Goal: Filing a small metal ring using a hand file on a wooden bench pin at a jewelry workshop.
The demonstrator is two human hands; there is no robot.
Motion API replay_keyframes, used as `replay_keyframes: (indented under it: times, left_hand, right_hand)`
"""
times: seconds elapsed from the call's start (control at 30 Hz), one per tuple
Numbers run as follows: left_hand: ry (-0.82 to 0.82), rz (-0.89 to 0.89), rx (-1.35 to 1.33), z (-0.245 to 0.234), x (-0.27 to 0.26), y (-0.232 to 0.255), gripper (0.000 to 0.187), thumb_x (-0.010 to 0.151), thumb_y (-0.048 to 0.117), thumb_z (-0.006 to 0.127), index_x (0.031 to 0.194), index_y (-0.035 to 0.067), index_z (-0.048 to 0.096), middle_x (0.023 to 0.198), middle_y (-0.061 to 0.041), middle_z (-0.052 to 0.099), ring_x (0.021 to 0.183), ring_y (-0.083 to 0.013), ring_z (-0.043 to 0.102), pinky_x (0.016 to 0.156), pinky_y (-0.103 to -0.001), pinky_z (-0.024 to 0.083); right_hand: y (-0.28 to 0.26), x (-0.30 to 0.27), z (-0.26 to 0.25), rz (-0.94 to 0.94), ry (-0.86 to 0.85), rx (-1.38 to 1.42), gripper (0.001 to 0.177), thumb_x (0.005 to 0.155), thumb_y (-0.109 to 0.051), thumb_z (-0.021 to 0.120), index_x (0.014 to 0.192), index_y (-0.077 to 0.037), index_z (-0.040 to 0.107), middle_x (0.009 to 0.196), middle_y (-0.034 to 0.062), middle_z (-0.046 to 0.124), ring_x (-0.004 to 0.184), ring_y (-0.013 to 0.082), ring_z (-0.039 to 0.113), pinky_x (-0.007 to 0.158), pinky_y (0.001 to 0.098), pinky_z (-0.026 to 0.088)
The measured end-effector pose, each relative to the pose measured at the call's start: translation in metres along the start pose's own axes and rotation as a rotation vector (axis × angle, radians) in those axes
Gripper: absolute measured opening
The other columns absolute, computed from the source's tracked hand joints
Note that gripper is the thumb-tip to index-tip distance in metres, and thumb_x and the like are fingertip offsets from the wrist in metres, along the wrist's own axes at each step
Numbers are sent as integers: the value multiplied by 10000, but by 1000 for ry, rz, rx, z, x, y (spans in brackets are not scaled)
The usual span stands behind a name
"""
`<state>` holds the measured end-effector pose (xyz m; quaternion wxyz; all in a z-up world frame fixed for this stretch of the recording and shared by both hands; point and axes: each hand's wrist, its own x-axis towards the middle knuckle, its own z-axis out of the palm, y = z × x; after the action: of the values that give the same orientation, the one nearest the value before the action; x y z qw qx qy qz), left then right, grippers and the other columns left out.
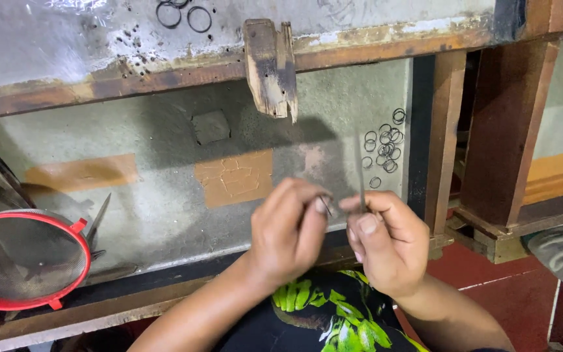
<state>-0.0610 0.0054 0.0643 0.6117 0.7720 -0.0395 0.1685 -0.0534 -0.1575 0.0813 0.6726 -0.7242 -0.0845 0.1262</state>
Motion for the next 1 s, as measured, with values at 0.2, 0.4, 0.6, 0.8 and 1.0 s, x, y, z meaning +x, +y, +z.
replay_keyframes:
  times: [0.2, 0.4, 0.6, 0.8, 1.0]
  left_hand:
    - [157, -295, -120, 3, 16, -22, 162, 1006, 27, 528, 979, -18, 681, 809, -235, 701, 775, -434, 697, 695, -507, 544]
    - [223, -288, -70, 4, 30, -35, 167, 1016, 62, 553, 967, 28, 708, 784, -176, 700, 757, -362, 713, 694, -435, 572]
    - [248, -246, -18, 3, 35, -50, 161, 1017, 57, 563, 928, 26, 694, 780, -178, 693, 749, -382, 703, 680, -454, 561]
    - [251, -200, -3, 5, 36, -60, 164, 1007, 61, 574, 879, 35, 674, 701, -160, 632, 669, -366, 668, 608, -434, 535]
    - [268, -168, 53, 6, 40, -55, 170, 1003, 61, 571, 858, 46, 659, 685, -147, 602, 649, -379, 655, 574, -435, 522]
  right_hand:
    - [18, 23, 4, -217, 51, -256, 347, 1017, -61, 531, 1296, 136, 591, 631, 101, 617, 467, 105, 539, 442, 250, 470]
    - [19, 39, 4, -255, 43, -428, 329, 990, -21, 586, 1290, 85, 671, 701, 118, 684, 545, 188, 628, 523, 328, 532]
    - [17, 50, 5, -252, 26, -433, 338, 992, -2, 582, 1308, 80, 668, 710, 125, 682, 561, 181, 616, 538, 332, 533]
    - [8, 62, 11, -310, 10, -471, 328, 993, 2, 582, 1295, 77, 685, 726, 125, 691, 582, 220, 650, 561, 356, 543]
    - [4, 75, 17, -392, -10, -513, 312, 1006, 13, 580, 1290, 61, 700, 770, 144, 690, 610, 252, 660, 579, 375, 538]
